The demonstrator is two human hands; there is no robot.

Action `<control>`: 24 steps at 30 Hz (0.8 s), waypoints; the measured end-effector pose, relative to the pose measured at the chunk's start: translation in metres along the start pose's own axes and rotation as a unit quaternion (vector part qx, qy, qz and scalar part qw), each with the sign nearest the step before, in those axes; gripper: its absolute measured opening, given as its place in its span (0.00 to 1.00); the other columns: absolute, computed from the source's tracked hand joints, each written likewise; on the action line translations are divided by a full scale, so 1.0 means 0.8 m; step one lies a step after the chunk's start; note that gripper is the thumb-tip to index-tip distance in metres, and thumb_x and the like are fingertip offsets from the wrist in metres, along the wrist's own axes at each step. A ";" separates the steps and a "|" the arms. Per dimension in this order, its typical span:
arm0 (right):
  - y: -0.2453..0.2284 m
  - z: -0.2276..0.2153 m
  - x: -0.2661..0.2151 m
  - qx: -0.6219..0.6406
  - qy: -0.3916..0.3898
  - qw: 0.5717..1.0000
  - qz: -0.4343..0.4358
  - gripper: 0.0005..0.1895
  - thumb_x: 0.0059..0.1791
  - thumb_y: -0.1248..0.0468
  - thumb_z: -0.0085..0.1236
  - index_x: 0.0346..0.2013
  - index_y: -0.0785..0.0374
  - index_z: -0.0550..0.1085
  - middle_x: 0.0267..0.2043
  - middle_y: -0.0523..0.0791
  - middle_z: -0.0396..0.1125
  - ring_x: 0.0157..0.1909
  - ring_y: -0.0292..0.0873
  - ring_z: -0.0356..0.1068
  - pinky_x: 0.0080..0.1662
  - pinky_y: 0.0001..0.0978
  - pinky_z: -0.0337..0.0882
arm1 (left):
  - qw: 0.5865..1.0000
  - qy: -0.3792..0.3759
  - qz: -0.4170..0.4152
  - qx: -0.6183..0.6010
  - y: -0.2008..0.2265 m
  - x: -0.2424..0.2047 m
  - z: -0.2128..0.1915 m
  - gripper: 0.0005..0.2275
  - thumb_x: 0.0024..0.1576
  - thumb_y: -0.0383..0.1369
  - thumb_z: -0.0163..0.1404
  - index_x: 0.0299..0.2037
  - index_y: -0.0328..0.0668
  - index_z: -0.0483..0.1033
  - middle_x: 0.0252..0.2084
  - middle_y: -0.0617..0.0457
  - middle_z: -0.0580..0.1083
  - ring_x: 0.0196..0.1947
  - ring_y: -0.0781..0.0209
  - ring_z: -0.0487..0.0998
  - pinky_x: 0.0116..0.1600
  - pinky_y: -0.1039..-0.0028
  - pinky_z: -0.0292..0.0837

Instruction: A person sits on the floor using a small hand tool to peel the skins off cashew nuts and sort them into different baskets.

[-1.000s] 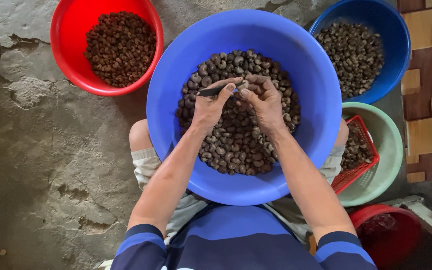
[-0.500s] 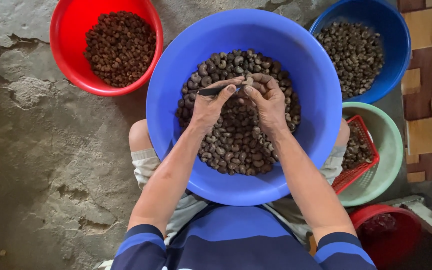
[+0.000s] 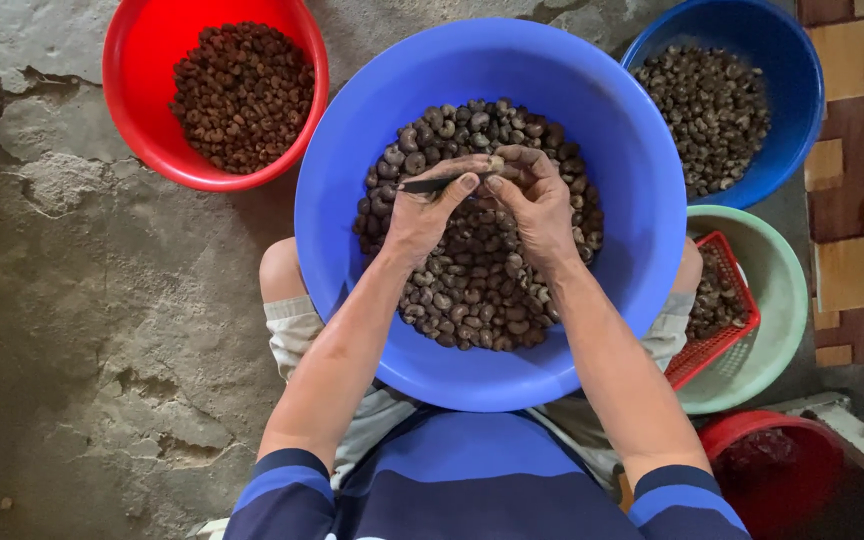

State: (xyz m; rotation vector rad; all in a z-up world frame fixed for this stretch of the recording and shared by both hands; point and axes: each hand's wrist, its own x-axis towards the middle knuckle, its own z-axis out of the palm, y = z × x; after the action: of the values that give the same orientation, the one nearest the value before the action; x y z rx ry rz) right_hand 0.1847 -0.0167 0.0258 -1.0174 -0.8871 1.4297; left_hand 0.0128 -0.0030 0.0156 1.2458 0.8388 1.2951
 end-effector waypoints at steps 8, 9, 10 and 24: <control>0.014 -0.009 0.002 -0.055 0.000 0.998 -0.016 0.18 0.55 0.70 0.63 0.58 0.68 0.68 0.47 0.54 0.74 0.47 0.46 0.77 0.47 0.46 0.84 | 0.998 0.061 -0.026 0.021 0.006 -0.001 0.009 0.11 0.67 0.37 0.60 0.50 0.38 0.87 0.51 0.41 0.84 0.59 0.52 0.81 0.68 0.54 0.75; 0.007 -0.001 -0.001 -0.088 0.015 0.996 -0.016 0.20 0.55 0.68 0.65 0.58 0.68 0.69 0.48 0.55 0.73 0.47 0.46 0.77 0.47 0.45 0.83 | 0.998 0.047 -0.013 0.033 0.007 -0.001 0.008 0.09 0.66 0.35 0.61 0.50 0.38 0.87 0.51 0.39 0.84 0.60 0.48 0.81 0.68 0.53 0.75; 0.000 0.007 -0.003 -0.121 0.031 0.992 -0.018 0.21 0.54 0.67 0.67 0.59 0.68 0.69 0.49 0.56 0.73 0.47 0.46 0.76 0.47 0.43 0.82 | 0.998 0.033 0.000 0.045 0.008 -0.001 0.006 0.08 0.65 0.33 0.61 0.49 0.38 0.87 0.51 0.37 0.83 0.60 0.44 0.81 0.68 0.51 0.75; -0.002 0.008 -0.012 -0.210 -0.027 0.974 -0.082 0.15 0.60 0.70 0.59 0.59 0.74 0.67 0.48 0.59 0.71 0.50 0.53 0.75 0.48 0.48 0.78 | 0.999 0.030 -0.010 0.039 -0.011 -0.014 -0.002 0.14 0.72 0.42 0.56 0.58 0.43 0.85 0.55 0.42 0.83 0.62 0.44 0.82 0.71 0.50 0.74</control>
State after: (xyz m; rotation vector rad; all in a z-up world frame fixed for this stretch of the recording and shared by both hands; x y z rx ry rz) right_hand 0.1794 -0.0259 0.0309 -1.1879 -1.3193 1.1572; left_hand 0.0118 -0.0124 0.0049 1.2619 0.9491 1.2995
